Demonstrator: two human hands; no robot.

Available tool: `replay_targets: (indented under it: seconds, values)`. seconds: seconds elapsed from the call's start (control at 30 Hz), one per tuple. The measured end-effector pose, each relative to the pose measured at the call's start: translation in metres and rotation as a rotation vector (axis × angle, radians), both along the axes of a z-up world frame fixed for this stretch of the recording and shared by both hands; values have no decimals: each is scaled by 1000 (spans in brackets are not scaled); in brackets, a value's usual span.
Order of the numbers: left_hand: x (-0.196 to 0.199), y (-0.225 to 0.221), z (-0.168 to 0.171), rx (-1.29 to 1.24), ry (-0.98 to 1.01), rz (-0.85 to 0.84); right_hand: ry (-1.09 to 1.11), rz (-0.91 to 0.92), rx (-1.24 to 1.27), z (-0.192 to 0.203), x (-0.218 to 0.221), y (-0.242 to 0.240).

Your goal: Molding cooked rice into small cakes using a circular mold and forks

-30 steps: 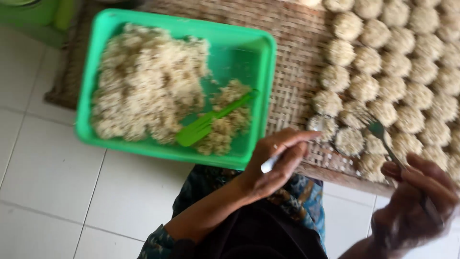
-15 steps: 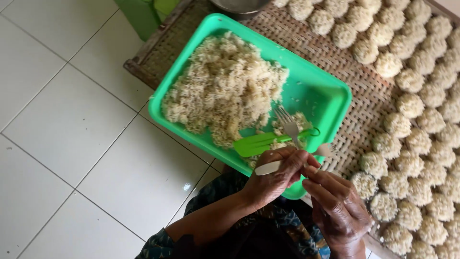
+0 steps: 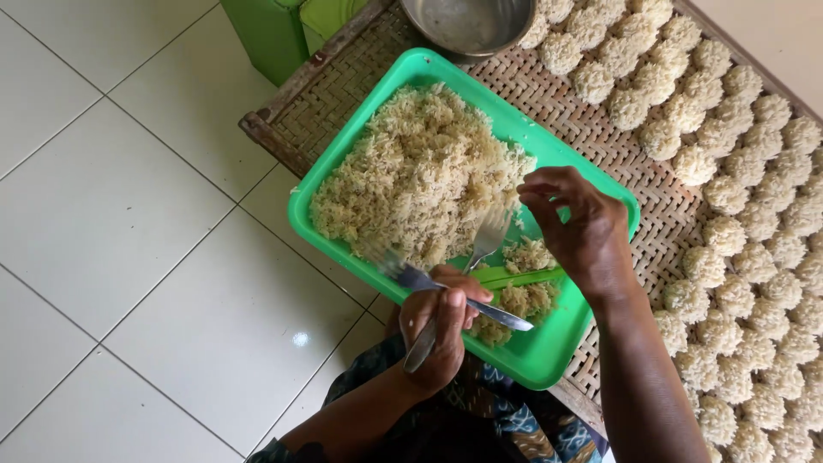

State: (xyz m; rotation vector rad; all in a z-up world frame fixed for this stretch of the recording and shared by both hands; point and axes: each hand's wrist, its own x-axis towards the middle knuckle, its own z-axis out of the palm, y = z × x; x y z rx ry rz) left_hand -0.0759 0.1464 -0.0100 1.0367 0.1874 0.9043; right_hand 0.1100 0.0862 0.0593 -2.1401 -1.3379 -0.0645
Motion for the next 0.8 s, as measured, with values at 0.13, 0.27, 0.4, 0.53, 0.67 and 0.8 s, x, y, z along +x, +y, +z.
replay_targets:
  seconds: [0.13,0.27,0.4,0.53,0.67,0.8]
  values:
    - [6,9,-1,38,52,60,-49,57,-144,-12,-10,13]
    - [15,15,-1,187,-62,280,-433,268,-75,-22,-22,21]
    - [18,18,1,170,-137,299,-447,82,-238,-44,-3,-6]
    - [18,10,-6,146,-92,281,-309,7,-263,-33,-1,-13]
    - [17,6,-11,147,-75,259,-199,33,-313,-23,-12,0]
    - [18,5,-10,151,-68,257,-389,70,-317,-50,-4,-2]
